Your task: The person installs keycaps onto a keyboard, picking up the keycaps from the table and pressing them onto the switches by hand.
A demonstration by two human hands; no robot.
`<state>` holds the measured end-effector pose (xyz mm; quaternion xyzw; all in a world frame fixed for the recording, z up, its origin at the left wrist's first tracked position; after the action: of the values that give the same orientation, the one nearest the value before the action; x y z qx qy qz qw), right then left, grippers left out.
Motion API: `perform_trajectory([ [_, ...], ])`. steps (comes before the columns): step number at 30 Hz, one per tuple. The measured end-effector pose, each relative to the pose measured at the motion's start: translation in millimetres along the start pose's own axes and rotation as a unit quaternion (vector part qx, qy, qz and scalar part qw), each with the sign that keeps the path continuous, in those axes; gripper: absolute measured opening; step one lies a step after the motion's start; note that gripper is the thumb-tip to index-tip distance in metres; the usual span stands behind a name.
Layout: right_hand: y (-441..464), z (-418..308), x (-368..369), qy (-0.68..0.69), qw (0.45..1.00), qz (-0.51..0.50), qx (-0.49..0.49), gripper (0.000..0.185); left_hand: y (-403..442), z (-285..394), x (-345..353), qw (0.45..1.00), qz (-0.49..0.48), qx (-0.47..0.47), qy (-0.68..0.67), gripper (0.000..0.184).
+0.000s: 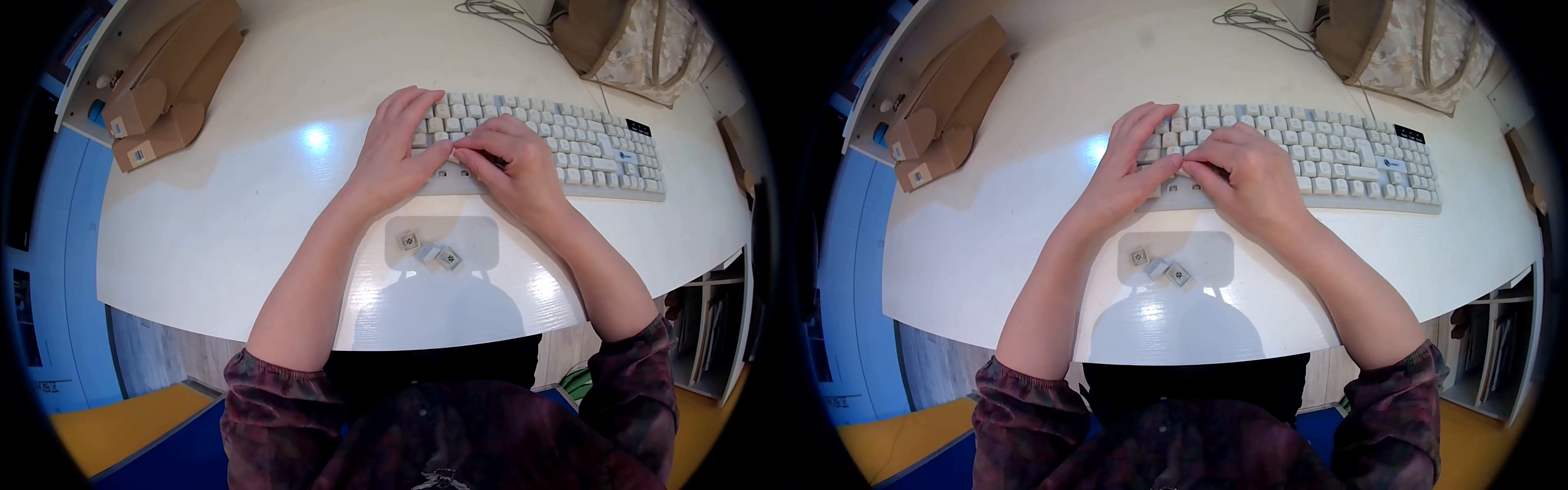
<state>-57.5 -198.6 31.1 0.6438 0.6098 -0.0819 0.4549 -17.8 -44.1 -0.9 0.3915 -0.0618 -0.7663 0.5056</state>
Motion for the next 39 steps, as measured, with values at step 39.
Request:
perform_trajectory([
  [39,-4,-3,3,-0.004,1.0,0.02,0.015,0.01,2,-1,0,0.999,-0.038,-0.014,-0.012,0.052],
])
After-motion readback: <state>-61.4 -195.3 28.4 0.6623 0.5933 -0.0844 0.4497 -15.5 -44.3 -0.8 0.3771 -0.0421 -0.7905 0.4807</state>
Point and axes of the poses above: each hand's wrist, its own y-axis towards the middle knuckle, its own x-axis out of the palm, z = x × y, the point moved 6 cm from there along y, towards the middle knuckle, and after that the axes turned 11 degrees about x, right-handed, at the moved point
